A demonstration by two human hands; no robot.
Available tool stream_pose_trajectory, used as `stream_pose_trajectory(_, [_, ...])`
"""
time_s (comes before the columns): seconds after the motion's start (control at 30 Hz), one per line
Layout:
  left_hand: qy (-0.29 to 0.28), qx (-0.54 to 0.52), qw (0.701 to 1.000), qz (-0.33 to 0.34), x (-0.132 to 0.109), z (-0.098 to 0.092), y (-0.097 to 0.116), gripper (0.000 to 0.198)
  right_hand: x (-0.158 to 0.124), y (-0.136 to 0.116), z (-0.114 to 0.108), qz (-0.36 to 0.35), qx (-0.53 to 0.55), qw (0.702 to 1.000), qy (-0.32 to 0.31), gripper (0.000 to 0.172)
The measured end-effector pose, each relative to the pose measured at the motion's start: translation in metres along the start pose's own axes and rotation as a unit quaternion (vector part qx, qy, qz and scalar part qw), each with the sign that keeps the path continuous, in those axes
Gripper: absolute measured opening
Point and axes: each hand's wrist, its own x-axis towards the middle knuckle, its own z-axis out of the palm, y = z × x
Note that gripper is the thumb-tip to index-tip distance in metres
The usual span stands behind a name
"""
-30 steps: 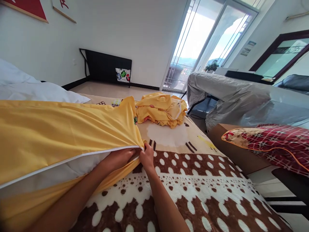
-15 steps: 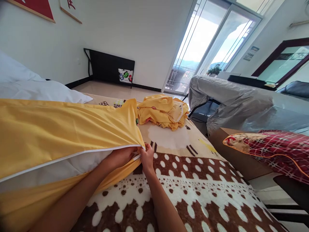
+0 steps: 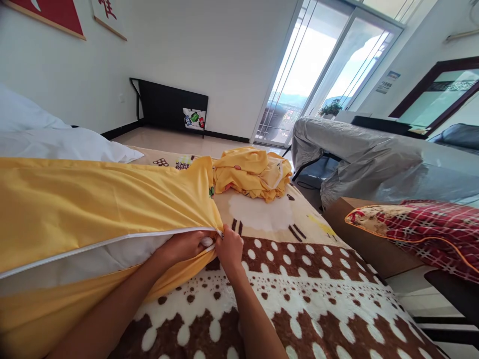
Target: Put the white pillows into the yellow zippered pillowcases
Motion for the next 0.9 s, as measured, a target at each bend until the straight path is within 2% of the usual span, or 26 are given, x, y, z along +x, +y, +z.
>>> stream_pose_trajectory(0.1, [-0.006,-0.08,0.997,0.017,-0.001,-0.002,0.0,0.031,0.002,0.002,0.001,-0.057,0.062,0.995,0.054,0.01])
stream_pose_trajectory(0.17, [0.0,-0.144,0.989,0.03,-0.002,-0.002,-0.001,0.033,0.003,0.003,0.001,-0.072,0.114,0.988,0.075,0.01])
stream_pose_trajectory(0.23, [0.026,-0.197,0.98,0.022,-0.002,0.001,-0.002,0.032,0.004,0.003,0.0,-0.056,0.163,0.983,0.068,0.01])
stream_pose_trajectory(0.33, [0.084,-0.233,0.969,-0.03,-0.001,0.005,-0.005,0.024,0.004,0.001,0.0,-0.008,0.229,0.972,0.045,0.009])
stream_pose_trajectory(0.47, [0.123,-0.264,0.956,-0.043,-0.001,0.004,-0.004,0.026,0.003,-0.001,0.001,0.04,0.342,0.938,0.033,0.015])
stream_pose_trajectory(0.57, [0.11,-0.268,0.957,-0.025,0.0,-0.001,0.001,0.03,0.001,-0.003,0.003,0.08,0.456,0.886,0.018,0.018])
stream_pose_trajectory(0.67, [0.092,-0.215,0.972,-0.017,0.001,-0.003,0.004,0.024,0.0,-0.007,0.005,0.118,0.567,0.815,-0.004,0.021])
stream_pose_trajectory(0.73, [0.073,-0.167,0.983,-0.018,0.002,-0.003,0.005,0.023,0.0,-0.009,0.006,0.136,0.607,0.783,-0.016,0.024])
stream_pose_trajectory(0.8, [0.05,-0.127,0.991,-0.017,0.001,-0.003,0.005,0.021,0.0,-0.011,0.007,0.142,0.62,0.771,-0.015,0.026])
stream_pose_trajectory(0.9, [0.021,-0.119,0.993,0.014,-0.002,-0.005,0.006,0.018,0.0,-0.012,0.008,0.136,0.614,0.778,0.009,0.027])
